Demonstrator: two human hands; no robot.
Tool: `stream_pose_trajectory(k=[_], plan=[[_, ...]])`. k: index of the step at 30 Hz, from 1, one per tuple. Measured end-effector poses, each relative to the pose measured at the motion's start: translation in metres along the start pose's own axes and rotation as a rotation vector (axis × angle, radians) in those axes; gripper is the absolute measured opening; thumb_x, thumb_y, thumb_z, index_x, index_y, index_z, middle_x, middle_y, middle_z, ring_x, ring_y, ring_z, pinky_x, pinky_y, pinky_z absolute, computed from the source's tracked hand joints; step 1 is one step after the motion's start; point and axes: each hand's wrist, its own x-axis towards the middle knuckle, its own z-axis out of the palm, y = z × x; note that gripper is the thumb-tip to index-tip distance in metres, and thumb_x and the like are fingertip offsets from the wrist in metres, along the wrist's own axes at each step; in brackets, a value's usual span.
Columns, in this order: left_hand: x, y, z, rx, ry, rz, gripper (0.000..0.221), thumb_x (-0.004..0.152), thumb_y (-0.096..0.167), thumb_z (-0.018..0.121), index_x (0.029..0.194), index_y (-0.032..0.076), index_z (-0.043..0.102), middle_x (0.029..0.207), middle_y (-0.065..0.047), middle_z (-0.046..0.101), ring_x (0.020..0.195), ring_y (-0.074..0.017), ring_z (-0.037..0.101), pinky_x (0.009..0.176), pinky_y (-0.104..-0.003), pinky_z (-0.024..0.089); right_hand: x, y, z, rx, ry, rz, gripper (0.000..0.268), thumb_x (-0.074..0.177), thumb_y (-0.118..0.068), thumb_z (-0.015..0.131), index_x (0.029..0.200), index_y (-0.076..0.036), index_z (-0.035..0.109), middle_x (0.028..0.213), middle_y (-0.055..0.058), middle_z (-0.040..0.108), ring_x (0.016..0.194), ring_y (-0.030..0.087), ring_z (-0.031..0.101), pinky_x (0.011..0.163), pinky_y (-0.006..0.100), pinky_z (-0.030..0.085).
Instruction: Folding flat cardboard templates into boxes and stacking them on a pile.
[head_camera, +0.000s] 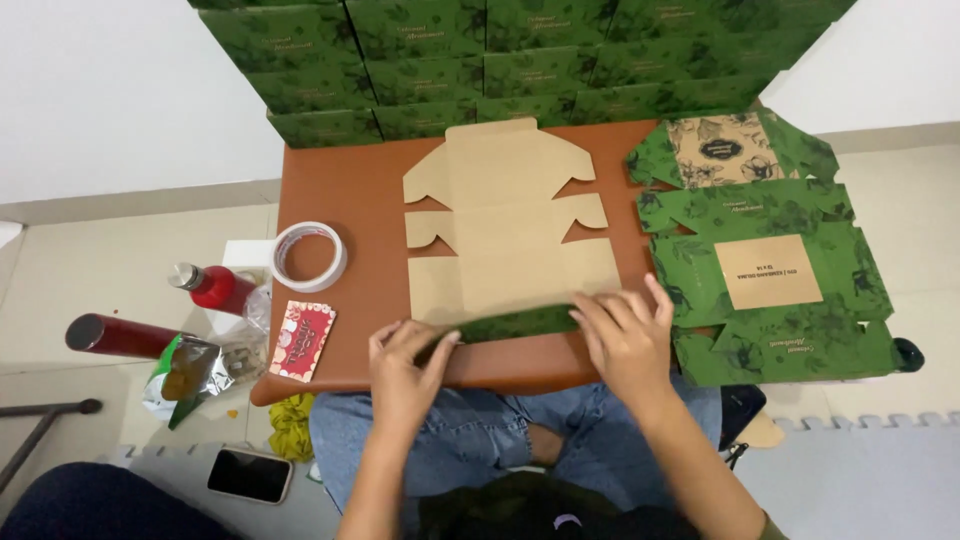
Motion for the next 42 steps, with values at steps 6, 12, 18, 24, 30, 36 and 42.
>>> stream_pose_trajectory(k=[6, 12, 18, 24, 30, 36, 42], plan=[[0.017, -0.003, 0.015, 0.236, 0.150, -0.035, 0.043, 0.074, 0.026, 0.088, 0.112, 0.013, 0.072, 0.083, -0.006, 0.072, 0.087, -0.0247, 0.065, 0.101, -0.047, 0.032, 0.012, -0.015, 0.003, 0.112, -0.256, 0.169, 0.047, 0.092, -0.008, 0.068, 0.139, -0.006, 0.060, 0.141, 0.020, 0.059, 0.138, 0.035, 0.049, 0.120, 0.054, 0.026], [0.016, -0.011, 0.014, 0.255, 0.153, 0.021, 0.045, 0.079, 0.028, 0.085, 0.119, 0.014, 0.069, 0.084, -0.005, 0.067, 0.089, -0.0247, 0.061, 0.101, -0.048, 0.031, -0.011, -0.034, 0.012, 0.147, -0.448, 0.237, 0.055, 0.099, -0.022, 0.057, 0.146, 0.004, 0.048, 0.152, 0.028, 0.045, 0.144, 0.038, 0.040, 0.119, 0.050, 0.029], [0.015, -0.009, 0.018, 0.336, 0.193, 0.058, 0.030, 0.088, 0.025, 0.077, 0.116, 0.017, 0.071, 0.082, 0.001, 0.062, 0.088, -0.0198, 0.058, 0.101, -0.046, 0.033, 0.010, -0.108, 0.036, 0.229, -0.612, 0.138, 0.066, 0.100, -0.033, 0.051, 0.149, 0.011, 0.039, 0.155, 0.035, 0.035, 0.149, 0.043, 0.027, 0.122, 0.051, 0.016], [0.014, -0.011, 0.019, 0.390, 0.204, 0.079, 0.033, 0.086, 0.027, 0.079, 0.117, 0.019, 0.071, 0.081, 0.002, 0.060, 0.088, -0.0193, 0.058, 0.102, -0.046, 0.033, 0.009, -0.125, 0.059, 0.179, -0.429, -0.009, 0.071, 0.095, -0.036, 0.055, 0.149, 0.007, 0.041, 0.156, 0.028, 0.039, 0.149, 0.036, 0.033, 0.124, 0.044, 0.021], [0.014, -0.011, 0.017, 0.409, 0.210, 0.053, 0.033, 0.086, 0.028, 0.079, 0.117, 0.021, 0.072, 0.080, 0.000, 0.058, 0.087, -0.0210, 0.058, 0.105, -0.049, 0.033, -0.018, -0.063, 0.028, 0.058, -0.535, 0.126, 0.071, 0.098, -0.038, 0.051, 0.153, 0.005, 0.036, 0.157, 0.028, 0.037, 0.149, 0.038, 0.031, 0.122, 0.048, 0.020], [0.013, -0.017, 0.014, 0.398, 0.220, 0.035, 0.030, 0.088, 0.027, 0.078, 0.117, 0.020, 0.073, 0.081, -0.001, 0.056, 0.085, -0.0215, 0.057, 0.109, -0.051, 0.030, -0.032, -0.039, 0.013, -0.075, -0.512, 0.183, 0.070, 0.097, -0.037, 0.049, 0.152, 0.006, 0.038, 0.158, 0.027, 0.038, 0.150, 0.036, 0.032, 0.124, 0.047, 0.021], [0.016, 0.001, 0.005, 0.421, 0.163, 0.005, 0.039, 0.086, 0.018, 0.073, 0.125, 0.013, 0.071, 0.096, -0.005, 0.064, 0.088, -0.0221, 0.056, 0.112, -0.048, 0.030, 0.008, -0.115, 0.031, 0.217, -0.551, 0.101, 0.067, 0.097, -0.031, 0.046, 0.148, 0.012, 0.036, 0.157, 0.030, 0.035, 0.149, 0.036, 0.032, 0.124, 0.045, 0.021]])
